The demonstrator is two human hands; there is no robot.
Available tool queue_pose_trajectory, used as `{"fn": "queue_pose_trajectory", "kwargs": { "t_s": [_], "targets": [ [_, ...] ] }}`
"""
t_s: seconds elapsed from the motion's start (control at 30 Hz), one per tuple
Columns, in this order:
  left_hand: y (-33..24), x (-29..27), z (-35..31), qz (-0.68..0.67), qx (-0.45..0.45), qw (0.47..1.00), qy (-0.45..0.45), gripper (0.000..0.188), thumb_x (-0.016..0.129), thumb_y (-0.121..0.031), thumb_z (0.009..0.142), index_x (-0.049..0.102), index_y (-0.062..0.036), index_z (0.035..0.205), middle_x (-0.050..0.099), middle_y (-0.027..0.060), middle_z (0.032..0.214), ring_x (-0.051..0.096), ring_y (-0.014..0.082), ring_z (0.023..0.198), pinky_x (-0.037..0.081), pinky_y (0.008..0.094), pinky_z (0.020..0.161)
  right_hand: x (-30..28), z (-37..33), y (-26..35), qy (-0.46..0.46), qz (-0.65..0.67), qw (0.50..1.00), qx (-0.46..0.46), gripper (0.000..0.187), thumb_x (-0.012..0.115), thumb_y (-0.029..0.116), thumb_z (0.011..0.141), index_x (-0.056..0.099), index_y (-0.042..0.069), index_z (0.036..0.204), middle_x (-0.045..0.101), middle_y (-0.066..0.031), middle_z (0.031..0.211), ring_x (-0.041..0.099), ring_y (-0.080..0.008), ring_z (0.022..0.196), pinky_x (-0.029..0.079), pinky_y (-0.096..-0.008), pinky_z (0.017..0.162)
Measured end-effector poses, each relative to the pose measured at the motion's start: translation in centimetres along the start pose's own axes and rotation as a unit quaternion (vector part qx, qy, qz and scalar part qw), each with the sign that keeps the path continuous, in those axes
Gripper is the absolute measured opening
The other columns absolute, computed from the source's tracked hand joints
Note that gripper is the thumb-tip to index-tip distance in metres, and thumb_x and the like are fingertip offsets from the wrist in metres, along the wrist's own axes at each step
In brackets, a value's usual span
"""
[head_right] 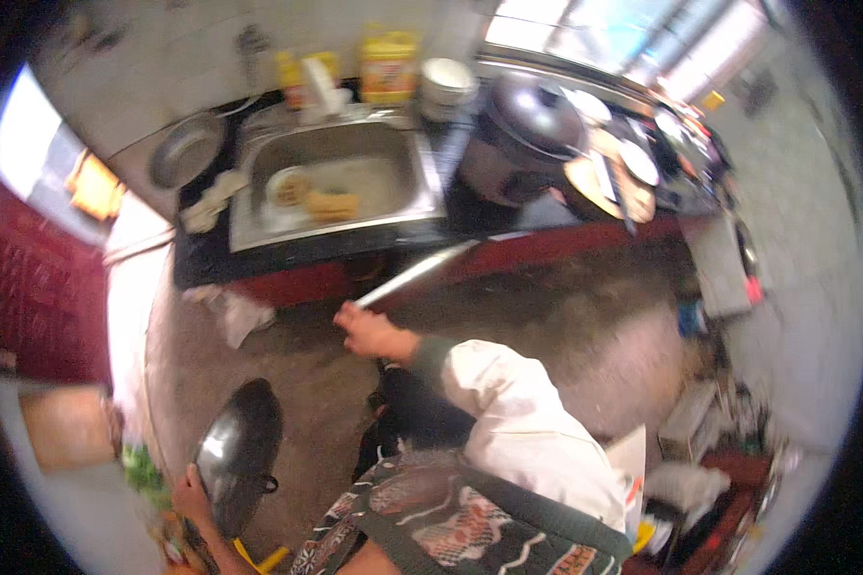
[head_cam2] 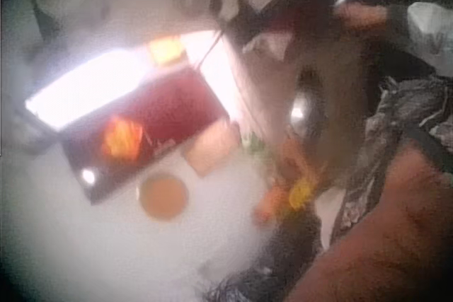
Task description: The person scrubs a large metal pot lid with a sponge under running water, rinses it, and places it on the counter. They also rinse a pink plastic scoop and a sponge at the sink.
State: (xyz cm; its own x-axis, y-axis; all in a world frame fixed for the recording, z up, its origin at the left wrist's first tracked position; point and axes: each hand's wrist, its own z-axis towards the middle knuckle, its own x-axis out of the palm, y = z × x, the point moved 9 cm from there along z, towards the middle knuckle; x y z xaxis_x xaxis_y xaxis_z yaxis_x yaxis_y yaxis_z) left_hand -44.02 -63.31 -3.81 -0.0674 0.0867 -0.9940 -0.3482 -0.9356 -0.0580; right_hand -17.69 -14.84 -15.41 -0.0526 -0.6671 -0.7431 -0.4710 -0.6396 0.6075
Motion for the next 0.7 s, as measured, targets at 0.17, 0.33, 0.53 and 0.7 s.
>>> {"fn": "queue_pose_trajectory", "kwargs": {
  "t_s": [0.17,0.33,0.53,0.7],
  "targets": [
    [-19.5,5.0,-1.9,-0.109,0.27,0.949,0.12,0.05,0.064,-0.049,0.082,0.064,-0.0041,0.06,0.056,0.0155,0.055,0.054,0.0336,0.05,0.038,0.0447,0.051,3.7,-13.2,-4.4,0.161,-0.074,0.974,0.14,0.025,0.055,0.023,0.084,0.07,0.004,0.089,0.069,-0.0212,0.092,0.067,-0.0387,0.089,0.052,-0.0525,0.076],
    [-40.1,3.0,-8.3,-0.227,0.47,0.838,0.158,0.055,0.063,-0.055,0.082,0.057,-0.0067,0.055,0.057,0.0148,0.056,0.056,0.0349,0.051,0.04,0.0436,0.049,6.1,-25.0,-9.6,0.22,0.052,0.94,0.254,0.031,0.052,0.029,0.088,0.07,0.006,0.099,0.068,-0.0187,0.103,0.064,-0.0379,0.101,0.05,-0.0467,0.086],
    [-58.8,-0.6,-21.2,-0.352,0.564,0.732,0.148,0.058,0.066,-0.055,0.08,0.048,-0.0094,0.05,0.052,0.0099,0.049,0.054,0.0289,0.046,0.037,0.0401,0.042,3.6,-38.2,-15.9,-0.139,0.654,0.63,0.395,0.039,0.048,0.031,0.094,0.059,0.007,0.122,0.064,-0.0183,0.117,0.063,-0.0366,0.105,0.049,-0.0539,0.087],
    [-69.4,-2.6,-36.1,-0.407,0.564,0.689,0.206,0.056,0.067,-0.055,0.081,0.048,-0.0096,0.053,0.052,0.0113,0.052,0.054,0.0303,0.047,0.036,0.0418,0.042,2.7,-52.7,-27.0,-0.457,0.782,0.302,0.297,0.025,0.042,0.026,0.096,0.057,0.007,0.101,0.062,-0.0146,0.102,0.061,-0.035,0.098,0.05,-0.0554,0.084]
  ]
}}
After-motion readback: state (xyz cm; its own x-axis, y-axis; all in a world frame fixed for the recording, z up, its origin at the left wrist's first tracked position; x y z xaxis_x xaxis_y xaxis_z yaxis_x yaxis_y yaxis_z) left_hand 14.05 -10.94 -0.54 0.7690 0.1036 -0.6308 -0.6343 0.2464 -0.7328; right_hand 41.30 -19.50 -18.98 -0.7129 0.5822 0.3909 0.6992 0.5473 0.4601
